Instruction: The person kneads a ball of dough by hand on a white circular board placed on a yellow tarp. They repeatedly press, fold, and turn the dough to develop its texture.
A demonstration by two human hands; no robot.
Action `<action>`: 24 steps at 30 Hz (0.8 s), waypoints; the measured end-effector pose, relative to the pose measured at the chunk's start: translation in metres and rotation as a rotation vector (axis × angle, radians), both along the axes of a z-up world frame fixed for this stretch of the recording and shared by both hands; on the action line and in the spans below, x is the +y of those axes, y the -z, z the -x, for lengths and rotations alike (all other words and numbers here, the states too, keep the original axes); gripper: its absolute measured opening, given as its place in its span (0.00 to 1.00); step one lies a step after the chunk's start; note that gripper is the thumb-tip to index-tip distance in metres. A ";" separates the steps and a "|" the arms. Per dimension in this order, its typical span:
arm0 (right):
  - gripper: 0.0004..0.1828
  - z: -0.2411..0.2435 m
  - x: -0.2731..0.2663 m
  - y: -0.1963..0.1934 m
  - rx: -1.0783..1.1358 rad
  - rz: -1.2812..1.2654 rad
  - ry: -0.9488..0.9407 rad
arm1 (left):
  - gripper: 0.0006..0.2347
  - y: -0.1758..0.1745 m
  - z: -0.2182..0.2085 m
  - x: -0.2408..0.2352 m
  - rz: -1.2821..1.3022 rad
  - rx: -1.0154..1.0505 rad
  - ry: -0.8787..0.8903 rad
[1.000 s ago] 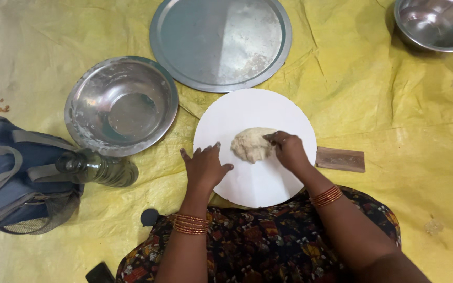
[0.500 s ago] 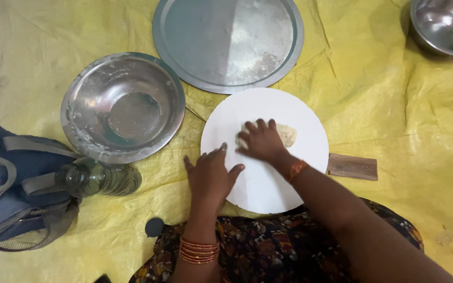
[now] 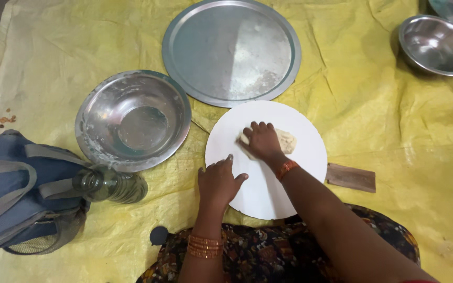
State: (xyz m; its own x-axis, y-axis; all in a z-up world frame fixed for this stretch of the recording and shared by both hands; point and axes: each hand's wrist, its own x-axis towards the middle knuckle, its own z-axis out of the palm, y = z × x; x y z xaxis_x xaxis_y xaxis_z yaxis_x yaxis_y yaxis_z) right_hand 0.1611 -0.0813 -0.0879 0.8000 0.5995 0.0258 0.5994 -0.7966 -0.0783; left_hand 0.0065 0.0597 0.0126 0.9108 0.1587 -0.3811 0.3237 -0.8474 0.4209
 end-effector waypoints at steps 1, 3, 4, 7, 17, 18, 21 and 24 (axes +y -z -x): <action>0.30 0.013 -0.004 -0.001 0.007 -0.007 -0.007 | 0.31 0.006 -0.001 -0.001 -0.013 0.040 0.018; 0.42 0.039 -0.015 -0.001 0.092 0.066 0.009 | 0.29 0.020 -0.003 -0.004 -0.038 0.122 0.053; 0.50 0.053 -0.019 -0.001 0.137 0.103 0.018 | 0.28 0.028 -0.003 -0.006 -0.057 0.151 0.062; 0.56 0.092 -0.039 0.002 0.056 0.146 -0.074 | 0.25 0.058 0.001 -0.013 -0.095 0.272 0.112; 0.46 0.163 -0.097 -0.018 0.643 -0.002 0.016 | 0.11 0.119 0.003 -0.029 -0.305 0.237 0.260; 0.42 0.151 -0.104 -0.022 0.788 -0.233 0.176 | 0.09 0.120 0.005 -0.030 -0.327 0.182 0.255; 0.35 0.128 -0.120 -0.032 0.579 -0.268 0.375 | 0.09 0.120 0.014 -0.032 -0.410 0.103 0.324; 0.43 0.123 -0.103 -0.031 0.234 0.058 0.153 | 0.13 0.114 0.016 -0.036 -0.353 -0.021 0.285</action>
State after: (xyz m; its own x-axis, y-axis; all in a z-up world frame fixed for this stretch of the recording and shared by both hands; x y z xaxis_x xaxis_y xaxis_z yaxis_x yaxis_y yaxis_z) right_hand 0.0378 -0.1845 -0.0566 0.8616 0.4662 -0.2009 0.4428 -0.8837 -0.1519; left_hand -0.0092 0.0235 -0.1010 0.9441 0.0172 -0.3293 0.0511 -0.9942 0.0943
